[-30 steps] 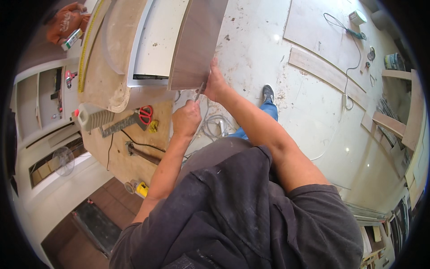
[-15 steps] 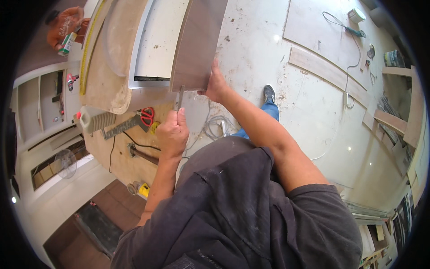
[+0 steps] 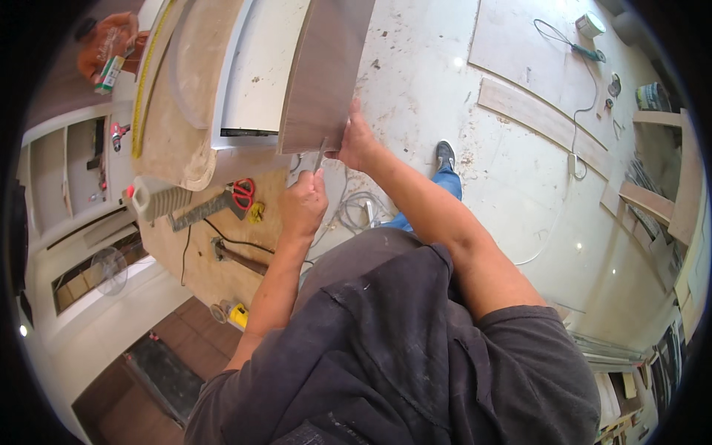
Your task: The person aligns a thin wooden edge banding strip along the edge of a white cabinet door and uses a hammer to tap it into place. They then use a utility knife to trim the excess banding flush with the door edge. The person repeats the trimming process along the length of the strip.
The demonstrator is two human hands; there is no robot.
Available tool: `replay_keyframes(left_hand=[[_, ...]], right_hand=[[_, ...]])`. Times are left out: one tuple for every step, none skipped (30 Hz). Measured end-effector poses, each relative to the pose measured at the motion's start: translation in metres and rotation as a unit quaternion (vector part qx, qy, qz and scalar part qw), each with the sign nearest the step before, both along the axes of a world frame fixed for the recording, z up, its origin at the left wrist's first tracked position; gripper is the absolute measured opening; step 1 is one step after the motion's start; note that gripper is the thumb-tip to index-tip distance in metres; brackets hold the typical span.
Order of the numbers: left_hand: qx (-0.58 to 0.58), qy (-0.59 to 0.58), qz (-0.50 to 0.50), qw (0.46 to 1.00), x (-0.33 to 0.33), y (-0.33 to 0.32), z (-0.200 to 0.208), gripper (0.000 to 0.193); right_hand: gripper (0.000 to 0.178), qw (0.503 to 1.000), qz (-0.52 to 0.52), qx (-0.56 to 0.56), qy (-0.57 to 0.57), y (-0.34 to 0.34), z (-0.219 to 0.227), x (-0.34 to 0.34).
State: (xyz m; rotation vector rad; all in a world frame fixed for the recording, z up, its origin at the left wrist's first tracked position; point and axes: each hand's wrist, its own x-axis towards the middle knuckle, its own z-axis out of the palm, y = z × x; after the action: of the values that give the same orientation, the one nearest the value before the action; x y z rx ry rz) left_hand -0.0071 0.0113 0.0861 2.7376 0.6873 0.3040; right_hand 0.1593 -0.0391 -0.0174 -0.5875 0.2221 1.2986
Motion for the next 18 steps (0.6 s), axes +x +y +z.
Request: replay_keyframes(left_hand=[[-0.003,0.008,0.003,1.000,0.000,0.000,-0.003,0.033],[0.009,0.030,-0.007,0.999,0.001,0.000,-0.005,0.032],[0.021,0.053,-0.017,0.998,0.003,0.001,-0.007,0.031],[0.035,0.074,-0.025,0.996,0.005,0.002,-0.008,0.030],[0.026,0.069,-0.033,0.997,0.008,0.004,-0.017,0.031],[0.018,0.063,-0.040,0.997,0.012,0.009,-0.033,0.032],[0.008,0.057,-0.053,0.997,0.019,0.009,-0.038,0.033],[0.003,0.065,-0.043,0.997,0.019,0.008,-0.040,0.032],[-0.002,0.073,-0.034,0.997,0.019,0.007,-0.041,0.032],[-0.008,0.083,-0.027,0.996,0.019,0.006,-0.041,0.032],[-0.005,0.097,-0.020,0.995,0.015,0.004,-0.039,0.032],[-0.002,0.111,-0.012,0.994,0.007,0.003,-0.035,0.032],[0.003,0.124,0.000,0.992,0.000,0.002,-0.033,0.032],[0.002,0.124,-0.016,0.992,0.002,0.003,-0.035,0.031],[0.000,0.124,-0.031,0.992,0.005,0.006,-0.041,0.030],[0.000,0.122,-0.046,0.991,0.008,0.009,-0.045,0.029],[0.006,0.127,-0.043,0.991,0.010,0.009,-0.049,0.029],[0.011,0.133,-0.040,0.990,0.012,0.009,-0.053,0.029]], right_hand=[[0.110,1.000,-0.003,-0.005,0.001,0.000,-0.001,-0.002],[0.111,1.000,-0.006,-0.009,0.002,0.000,-0.003,-0.004],[0.112,1.000,-0.016,-0.006,0.007,-0.001,-0.004,-0.004],[0.113,1.000,-0.024,-0.001,0.013,-0.001,-0.004,-0.004],[0.114,0.999,-0.028,0.005,0.017,-0.001,-0.004,-0.006],[0.116,1.000,-0.018,0.017,0.015,-0.001,-0.004,-0.007],[0.118,0.999,-0.014,0.027,0.013,-0.003,-0.006,-0.004],[0.120,0.999,-0.009,0.037,0.011,-0.005,-0.008,-0.003],[0.121,0.999,-0.008,0.033,0.006,-0.006,-0.009,-0.002],[0.122,1.000,-0.010,0.028,0.003,-0.007,-0.008,0.000],[0.122,1.000,-0.011,0.023,0.001,-0.008,-0.006,0.001],[0.123,1.000,-0.012,0.014,0.000,-0.009,-0.005,0.002],[0.124,1.000,-0.010,0.008,-0.001,-0.010,-0.001,0.001],[0.125,1.000,-0.007,0.002,-0.003,-0.010,0.001,-0.001],[0.124,1.000,-0.003,0.014,-0.004,-0.010,-0.003,-0.001],[0.124,1.000,0.001,0.028,-0.007,-0.011,-0.006,0.001],[0.123,0.999,0.006,0.041,-0.010,-0.010,-0.009,0.002],[0.120,0.999,0.015,0.047,-0.005,-0.010,-0.011,0.001]])
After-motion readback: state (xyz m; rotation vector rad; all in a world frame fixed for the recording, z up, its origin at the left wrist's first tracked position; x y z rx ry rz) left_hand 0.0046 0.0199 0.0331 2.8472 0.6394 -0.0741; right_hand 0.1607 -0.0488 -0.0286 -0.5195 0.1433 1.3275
